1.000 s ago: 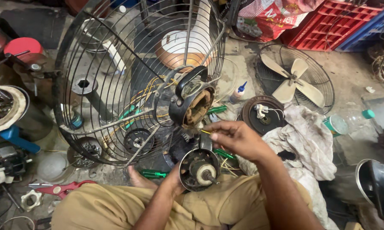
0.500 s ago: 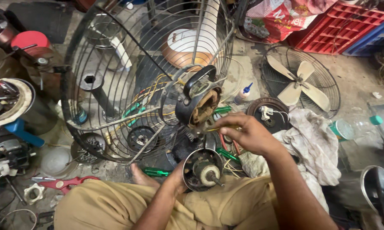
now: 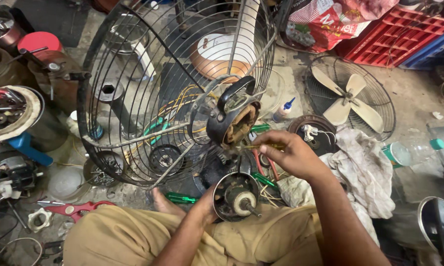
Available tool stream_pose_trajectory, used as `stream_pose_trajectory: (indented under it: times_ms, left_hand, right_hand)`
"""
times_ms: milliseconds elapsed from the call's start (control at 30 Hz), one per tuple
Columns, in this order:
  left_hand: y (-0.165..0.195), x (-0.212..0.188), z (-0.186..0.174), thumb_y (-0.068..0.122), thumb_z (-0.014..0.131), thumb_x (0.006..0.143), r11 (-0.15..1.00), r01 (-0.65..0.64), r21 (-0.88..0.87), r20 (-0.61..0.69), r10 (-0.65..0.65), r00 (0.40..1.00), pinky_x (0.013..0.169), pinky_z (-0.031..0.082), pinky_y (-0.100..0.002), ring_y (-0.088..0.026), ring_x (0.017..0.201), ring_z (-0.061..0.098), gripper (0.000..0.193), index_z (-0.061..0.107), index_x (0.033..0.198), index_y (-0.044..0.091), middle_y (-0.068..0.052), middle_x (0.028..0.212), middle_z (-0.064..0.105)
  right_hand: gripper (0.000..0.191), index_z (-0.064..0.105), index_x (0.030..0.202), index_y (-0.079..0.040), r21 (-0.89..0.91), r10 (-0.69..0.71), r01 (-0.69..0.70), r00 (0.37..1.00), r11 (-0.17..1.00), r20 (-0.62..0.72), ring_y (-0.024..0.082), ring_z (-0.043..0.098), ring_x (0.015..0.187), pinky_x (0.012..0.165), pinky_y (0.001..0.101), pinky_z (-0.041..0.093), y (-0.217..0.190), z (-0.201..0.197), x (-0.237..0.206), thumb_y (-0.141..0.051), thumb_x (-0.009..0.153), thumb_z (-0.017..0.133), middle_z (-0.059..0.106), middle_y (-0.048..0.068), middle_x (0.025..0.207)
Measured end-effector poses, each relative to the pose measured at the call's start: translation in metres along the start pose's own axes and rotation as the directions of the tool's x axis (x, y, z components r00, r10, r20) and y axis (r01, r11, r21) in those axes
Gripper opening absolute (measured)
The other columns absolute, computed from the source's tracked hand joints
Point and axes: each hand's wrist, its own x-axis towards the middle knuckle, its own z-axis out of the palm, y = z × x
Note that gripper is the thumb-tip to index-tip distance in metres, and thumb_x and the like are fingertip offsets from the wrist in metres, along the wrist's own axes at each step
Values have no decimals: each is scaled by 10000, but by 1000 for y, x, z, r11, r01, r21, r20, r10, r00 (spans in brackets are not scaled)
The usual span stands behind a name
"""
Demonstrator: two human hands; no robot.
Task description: The person sits on the floor of a cluttered repair shop repairing an electric fan. They hold the fan motor housing on their lap, use a screwdriver to work on the motor assembly, wipe parts with a cloth, pick screws and small parts from a bowl, and reattach the motor housing to the fan.
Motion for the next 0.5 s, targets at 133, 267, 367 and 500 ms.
stream_pose_trajectory:
  times_ms: [133, 267, 367, 500]
  left_hand:
    - [1, -1, 1, 265, 536, 1018, 1000, -1, 26, -14, 2, 1000, 823, 640, -360, -197, 929, 762, 351, 710, 1233, 49, -100, 1100, 775]
    - [3, -2, 2, 294, 525, 1017, 1000, 24, 17, -47, -23, 999, 807, 637, -365, -199, 914, 761, 372, 713, 1224, 49, -105, 1087, 777]
    - [2, -3, 3, 309, 523, 1012, 999, 45, -1, -66, -45, 997, 809, 637, -368, -198, 916, 763, 387, 715, 1223, 49, -104, 1088, 779]
    - [3, -2, 3, 320, 523, 1006, 999, 47, -27, -68, -49, 996, 819, 636, -376, -205, 925, 761, 396, 713, 1223, 49, -106, 1093, 778]
  right_hand:
    - [283, 752, 1169, -89, -157, -88, 70, 990, 985, -108, 202, 671, 1080, 975, 357, 523, 8, 10, 6, -214, 917, 720, 738, 79, 1143]
    - [249, 787, 1101, -103, -17, 2, -2, 1000, 1000, 14, 184, 700, 1061, 945, 348, 567, 14, 3, 3, -233, 905, 704, 750, 67, 1109]
    - [227, 781, 1092, -83, -39, 26, -30, 996, 999, -83, 178, 706, 1000, 915, 345, 569, 14, -7, -9, -185, 907, 700, 762, 68, 1035]
    - [222, 734, 1141, -81, 37, 29, -17, 945, 999, -326, 152, 701, 942, 870, 313, 571, -3, 1, -17, -190, 953, 688, 766, 40, 1015]
